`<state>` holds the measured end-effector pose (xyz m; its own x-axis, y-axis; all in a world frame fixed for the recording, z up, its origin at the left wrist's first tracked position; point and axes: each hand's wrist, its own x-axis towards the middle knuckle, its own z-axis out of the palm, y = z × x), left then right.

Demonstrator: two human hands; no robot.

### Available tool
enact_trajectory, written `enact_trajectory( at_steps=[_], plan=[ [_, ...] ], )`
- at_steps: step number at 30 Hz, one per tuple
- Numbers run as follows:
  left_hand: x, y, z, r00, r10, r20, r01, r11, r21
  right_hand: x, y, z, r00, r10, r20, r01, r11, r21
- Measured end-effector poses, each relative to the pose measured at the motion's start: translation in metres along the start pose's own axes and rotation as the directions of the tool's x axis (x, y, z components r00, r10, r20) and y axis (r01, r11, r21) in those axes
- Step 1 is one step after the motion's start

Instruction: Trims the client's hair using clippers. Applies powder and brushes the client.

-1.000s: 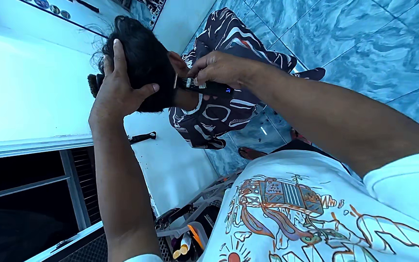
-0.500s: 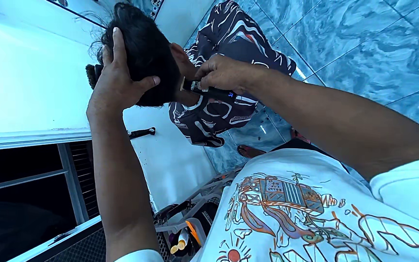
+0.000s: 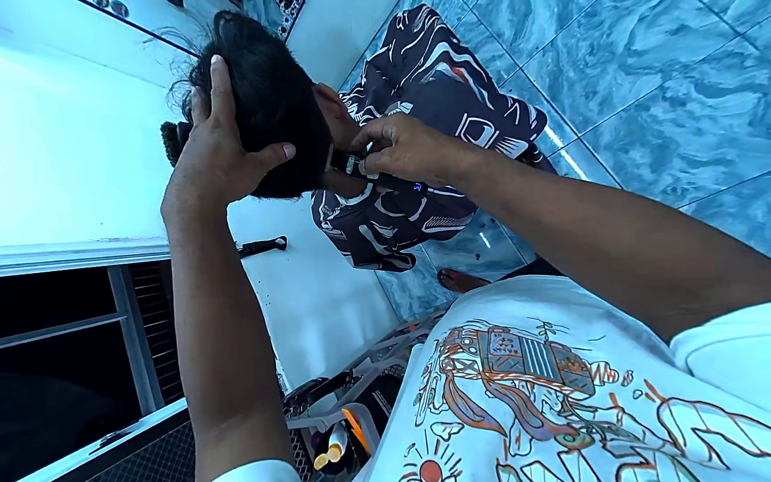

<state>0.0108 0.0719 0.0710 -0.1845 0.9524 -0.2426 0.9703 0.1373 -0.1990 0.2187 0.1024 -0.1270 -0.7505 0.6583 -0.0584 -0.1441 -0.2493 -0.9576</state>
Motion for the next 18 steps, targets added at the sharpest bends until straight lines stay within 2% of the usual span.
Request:
enact_trajectory(
  at_steps=[2, 6, 9, 13, 16, 18],
  plan=[
    [-0.0008, 0.0005, -0.0004, 1.000, -0.001, 0.004, 0.002, 1.000, -0.005, -0.0003, 0.0019, 0.0013, 0.999, -0.052, 0.002, 0.052, 0.998, 0.031],
    [-0.0018, 0.0016, -0.0009, 1.000, -0.003, 0.000, 0.003, 1.000, -0.010, -0.0005, 0.0025, 0.0038, 0.999, 0.015, -0.044, -0.017, 0.998, -0.063],
    [-0.0014, 0.0021, -0.0006, 1.000, -0.007, 0.002, 0.007, 1.000, -0.004, -0.0023, 0.0024, 0.0055, 0.996, -0.079, -0.043, 0.082, 0.995, 0.056],
    [-0.0012, 0.0009, -0.0006, 1.000, 0.004, -0.002, -0.004, 1.000, 0.000, -0.0011, 0.0033, 0.0061, 0.999, -0.023, -0.046, 0.019, 0.996, -0.087],
    [-0.0009, 0.0009, -0.0007, 1.000, 0.004, 0.000, -0.004, 1.000, 0.003, -0.0017, 0.0035, 0.0078, 0.993, -0.107, -0.053, 0.110, 0.992, 0.059],
    [-0.0002, -0.0009, -0.0002, 1.000, 0.005, -0.002, -0.005, 1.000, 0.005, -0.0011, 0.0034, 0.0079, 0.992, -0.121, -0.033, 0.123, 0.991, 0.045]
  ],
)
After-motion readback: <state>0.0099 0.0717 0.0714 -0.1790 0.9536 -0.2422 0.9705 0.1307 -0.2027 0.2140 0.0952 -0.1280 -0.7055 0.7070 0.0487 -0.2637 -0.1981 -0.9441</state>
